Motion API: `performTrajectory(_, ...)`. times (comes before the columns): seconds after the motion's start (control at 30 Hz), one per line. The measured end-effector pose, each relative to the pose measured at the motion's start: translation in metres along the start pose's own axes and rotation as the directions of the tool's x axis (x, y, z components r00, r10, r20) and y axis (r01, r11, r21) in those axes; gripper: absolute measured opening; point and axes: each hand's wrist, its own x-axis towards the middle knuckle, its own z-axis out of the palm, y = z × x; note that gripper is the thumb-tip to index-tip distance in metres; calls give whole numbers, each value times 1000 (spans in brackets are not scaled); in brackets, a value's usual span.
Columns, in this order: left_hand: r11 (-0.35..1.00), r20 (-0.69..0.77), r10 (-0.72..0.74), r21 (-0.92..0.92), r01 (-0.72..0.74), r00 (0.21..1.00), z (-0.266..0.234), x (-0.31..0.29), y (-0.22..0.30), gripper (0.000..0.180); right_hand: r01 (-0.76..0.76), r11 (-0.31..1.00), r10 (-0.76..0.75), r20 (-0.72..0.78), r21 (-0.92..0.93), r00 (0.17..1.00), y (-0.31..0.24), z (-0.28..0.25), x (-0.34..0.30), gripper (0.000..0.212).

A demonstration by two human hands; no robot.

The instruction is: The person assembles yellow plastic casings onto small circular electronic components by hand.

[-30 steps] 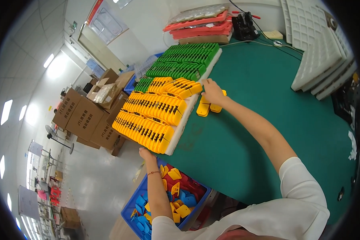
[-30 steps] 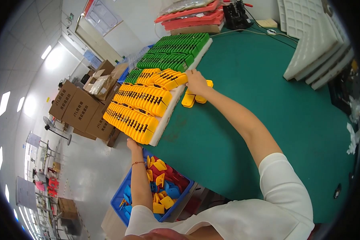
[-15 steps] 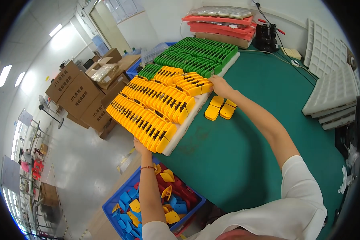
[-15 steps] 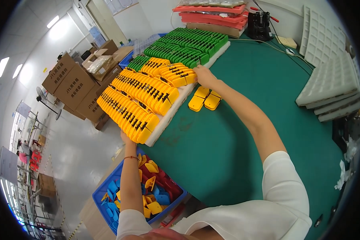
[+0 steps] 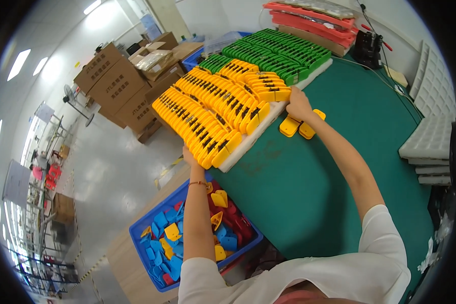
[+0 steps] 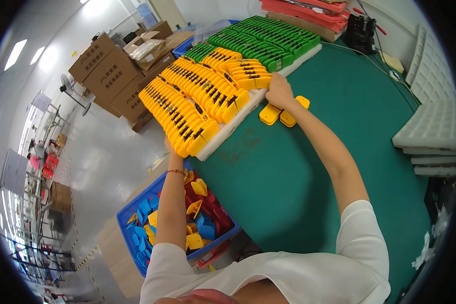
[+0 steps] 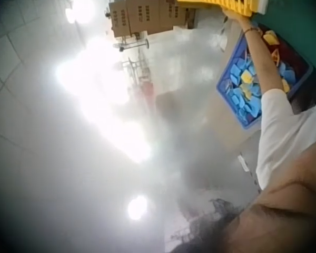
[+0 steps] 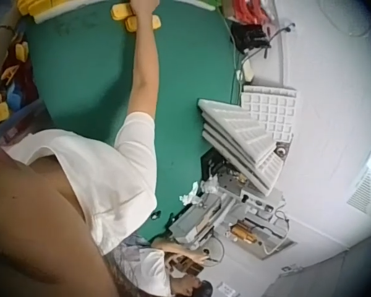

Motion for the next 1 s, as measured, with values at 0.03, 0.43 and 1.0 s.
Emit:
performTrajectory(0.03, 1000, -75, 22, 18, -21, 997, -3, 6, -8, 27, -64, 998, 65, 64, -10, 996, 3, -11, 1, 50)
performTrajectory(0.43, 906, -40, 153, 404, -124, 987, -51, 31, -18, 39, -168, 978, 162, 55, 127, 985, 38, 13, 24, 33)
performTrajectory(1.0, 997, 103, 29, -74, -22, 994, 1, -10, 1, 39, -67, 997, 64, 54, 49, 996, 16, 8, 17, 28)
